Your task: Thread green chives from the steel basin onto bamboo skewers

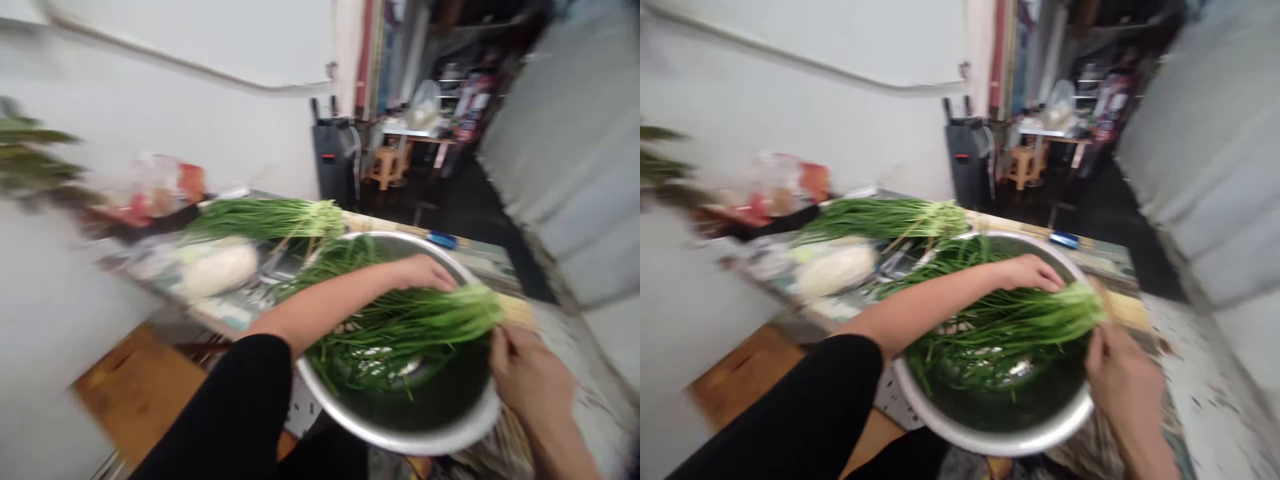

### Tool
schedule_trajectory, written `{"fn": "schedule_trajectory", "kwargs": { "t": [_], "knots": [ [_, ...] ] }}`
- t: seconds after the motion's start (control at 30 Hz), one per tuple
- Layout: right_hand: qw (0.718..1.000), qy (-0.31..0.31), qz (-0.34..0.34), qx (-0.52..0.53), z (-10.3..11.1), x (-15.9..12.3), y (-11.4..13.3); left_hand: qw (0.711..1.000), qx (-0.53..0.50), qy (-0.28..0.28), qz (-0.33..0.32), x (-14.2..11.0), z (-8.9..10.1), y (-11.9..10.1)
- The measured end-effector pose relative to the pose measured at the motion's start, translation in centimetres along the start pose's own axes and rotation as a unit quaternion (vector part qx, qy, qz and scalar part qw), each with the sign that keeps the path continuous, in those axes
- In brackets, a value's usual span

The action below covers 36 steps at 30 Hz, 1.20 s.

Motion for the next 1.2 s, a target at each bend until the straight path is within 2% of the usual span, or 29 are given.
{"fn": "schedule_trajectory", "kwargs": {
  "t": [0.13,0.2,0.4,0.53,0.73,1.2],
  "knots": [
    [0.999,0.024,-0.017,-0.021,-0.5,0.0,0.6,0.998,-0.010,-0.041,0.042,0.1,2.0,2.3],
    [0.999,0.025,-0.028,-0.019,-0.4,-0.1,0.7,0.996,-0.044,-0.038,0.060,0.5,2.0,2.6],
    [0.999,0.043,-0.023,-0.005,-0.1,-0.2,1.0,0.982,-0.136,-0.063,0.112,-0.3,1.6,2.0],
    [0.998,0.054,-0.026,0.003,-0.2,0.0,1.0,0.975,-0.185,-0.075,0.098,-0.5,1.0,1.1],
    [0.998,0.052,-0.028,0.005,-0.1,-0.1,1.0,0.968,-0.205,-0.103,0.102,-0.9,0.2,-0.1],
    [0.998,0.053,-0.033,0.013,-0.1,-0.1,1.0,0.959,-0.219,-0.134,0.123,-0.9,0.3,0.3]
  ]
}}
Point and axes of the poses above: each hand's wrist, its own x-axis towards the middle knuckle, its own z-axis out of the back of the hand, y = z × x, the point moved 5 cm from there along x, towards the middle knuckle, and after that the axes turned 10 degrees about x, right-handed, at the moved point
